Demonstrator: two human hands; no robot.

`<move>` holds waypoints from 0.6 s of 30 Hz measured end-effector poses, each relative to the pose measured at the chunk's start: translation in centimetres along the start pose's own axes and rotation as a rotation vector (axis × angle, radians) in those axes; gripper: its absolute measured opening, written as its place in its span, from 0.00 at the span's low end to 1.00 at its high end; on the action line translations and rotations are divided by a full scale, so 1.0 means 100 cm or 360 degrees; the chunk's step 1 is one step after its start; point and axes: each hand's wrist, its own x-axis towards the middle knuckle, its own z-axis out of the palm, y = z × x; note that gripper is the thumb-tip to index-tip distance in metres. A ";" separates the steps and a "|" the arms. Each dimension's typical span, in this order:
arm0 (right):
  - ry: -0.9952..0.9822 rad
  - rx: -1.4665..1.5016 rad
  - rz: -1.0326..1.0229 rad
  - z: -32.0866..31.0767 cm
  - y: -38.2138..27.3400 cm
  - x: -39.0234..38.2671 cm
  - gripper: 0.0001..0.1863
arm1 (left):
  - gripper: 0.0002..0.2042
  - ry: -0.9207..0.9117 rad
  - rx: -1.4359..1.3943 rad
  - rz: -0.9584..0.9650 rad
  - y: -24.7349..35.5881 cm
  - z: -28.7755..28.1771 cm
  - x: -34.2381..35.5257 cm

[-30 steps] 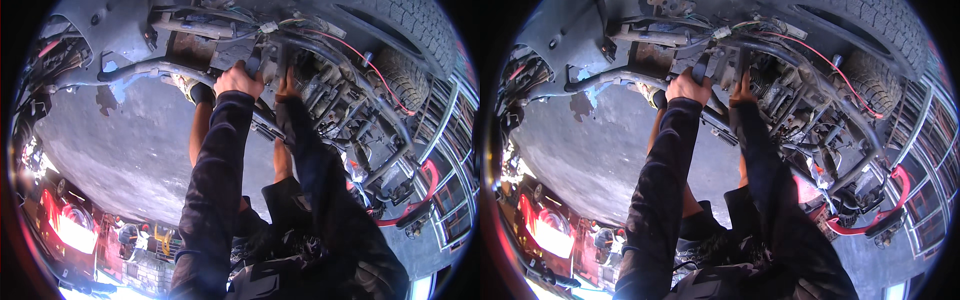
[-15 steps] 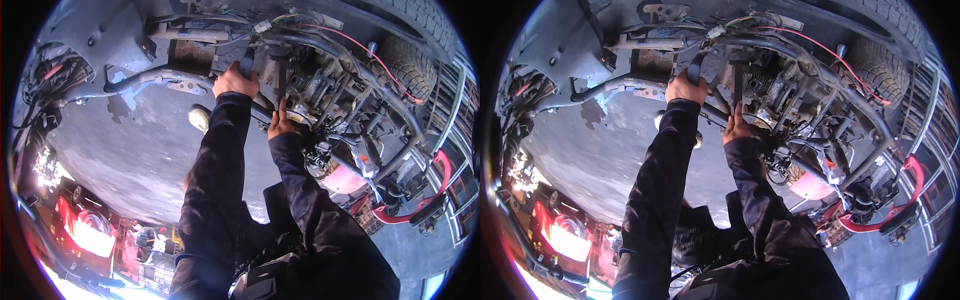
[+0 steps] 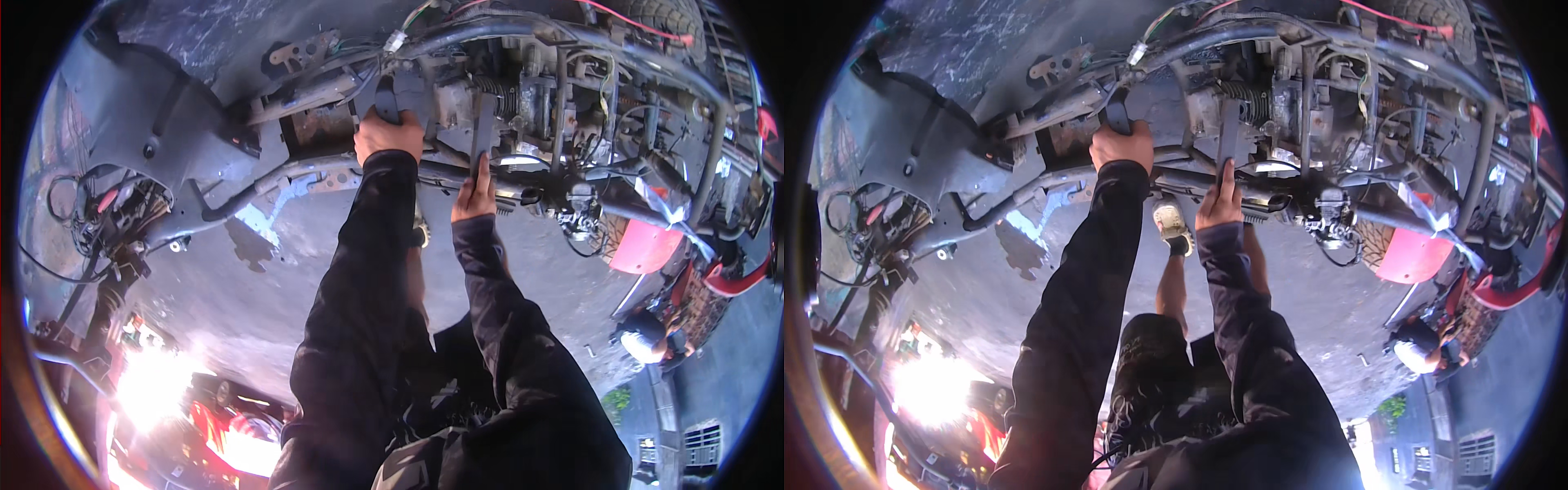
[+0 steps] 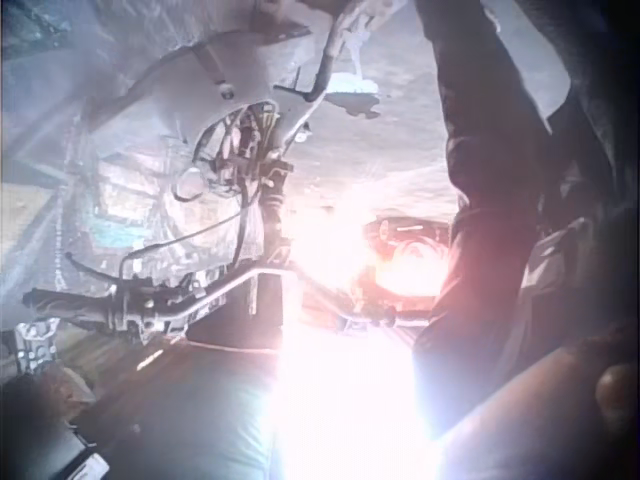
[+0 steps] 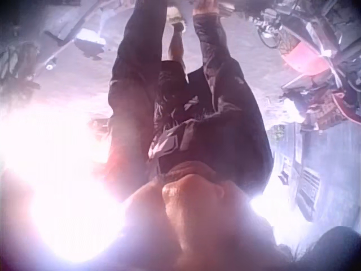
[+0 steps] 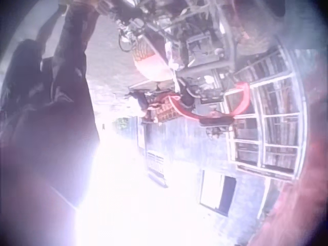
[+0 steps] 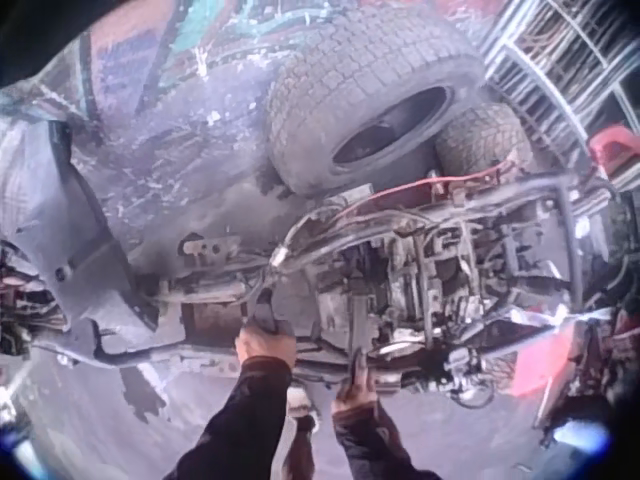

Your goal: Inspecting and working on the frame and engine of a three-wheeled vehicle using various tools.

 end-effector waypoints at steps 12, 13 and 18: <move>0.0044 -0.0201 0.0031 0.021 0.032 -0.027 0.33 | 0.15 0.0164 -0.0173 0.0117 -0.023 0.011 0.009; 0.0034 -0.0280 0.0011 0.021 0.031 -0.022 0.33 | 0.15 0.0100 -0.0160 0.0060 -0.019 0.007 0.013; 0.0318 -0.0272 -0.0240 0.031 -0.003 0.067 0.34 | 0.17 0.0044 -0.0195 0.0046 -0.015 0.014 0.012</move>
